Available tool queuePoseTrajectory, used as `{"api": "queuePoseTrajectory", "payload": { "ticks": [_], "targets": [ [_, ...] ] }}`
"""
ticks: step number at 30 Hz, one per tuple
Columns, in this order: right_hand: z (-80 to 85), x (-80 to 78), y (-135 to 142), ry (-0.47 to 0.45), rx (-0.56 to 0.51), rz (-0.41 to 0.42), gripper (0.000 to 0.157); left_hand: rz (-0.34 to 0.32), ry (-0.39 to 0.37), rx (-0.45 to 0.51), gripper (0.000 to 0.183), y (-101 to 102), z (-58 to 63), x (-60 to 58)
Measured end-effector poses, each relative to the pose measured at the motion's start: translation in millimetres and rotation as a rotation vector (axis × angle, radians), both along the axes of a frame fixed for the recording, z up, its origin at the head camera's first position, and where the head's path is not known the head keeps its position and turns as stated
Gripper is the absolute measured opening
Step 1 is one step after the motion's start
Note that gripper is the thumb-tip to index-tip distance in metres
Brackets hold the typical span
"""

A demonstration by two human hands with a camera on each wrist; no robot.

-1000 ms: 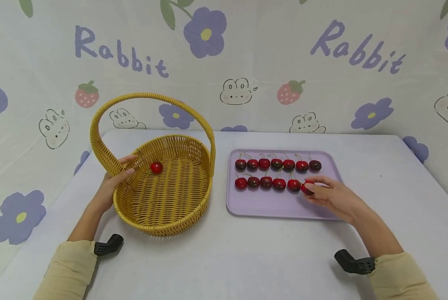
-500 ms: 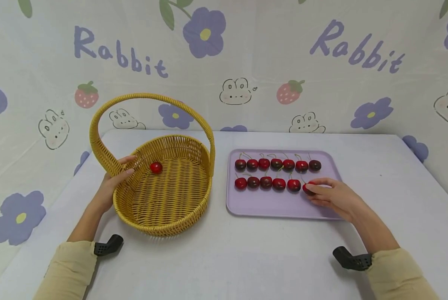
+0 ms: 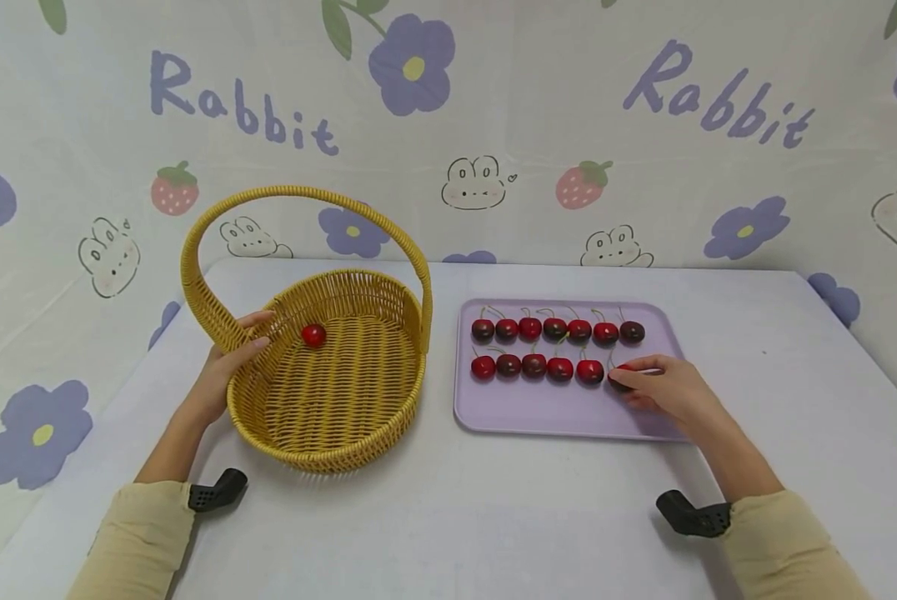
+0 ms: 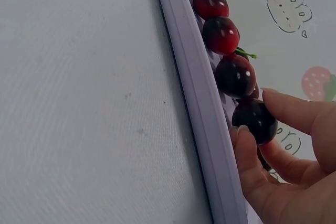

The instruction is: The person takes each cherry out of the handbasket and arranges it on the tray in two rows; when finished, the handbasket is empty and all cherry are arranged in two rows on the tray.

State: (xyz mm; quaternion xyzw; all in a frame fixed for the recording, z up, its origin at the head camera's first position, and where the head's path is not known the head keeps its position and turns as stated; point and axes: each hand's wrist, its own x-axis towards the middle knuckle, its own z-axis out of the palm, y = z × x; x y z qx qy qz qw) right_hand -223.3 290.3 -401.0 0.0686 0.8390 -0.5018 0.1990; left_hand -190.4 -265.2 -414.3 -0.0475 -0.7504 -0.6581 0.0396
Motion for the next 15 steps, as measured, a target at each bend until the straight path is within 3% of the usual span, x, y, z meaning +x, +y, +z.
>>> {"api": "queuePoseTrajectory", "payload": {
  "ticks": [15],
  "targets": [
    [-2.4,-1.1,-5.1,0.023,0.001,-0.061,0.065,0.001,-0.014,-0.006,0.049,-0.3,-0.3,-0.3]
  ]
}}
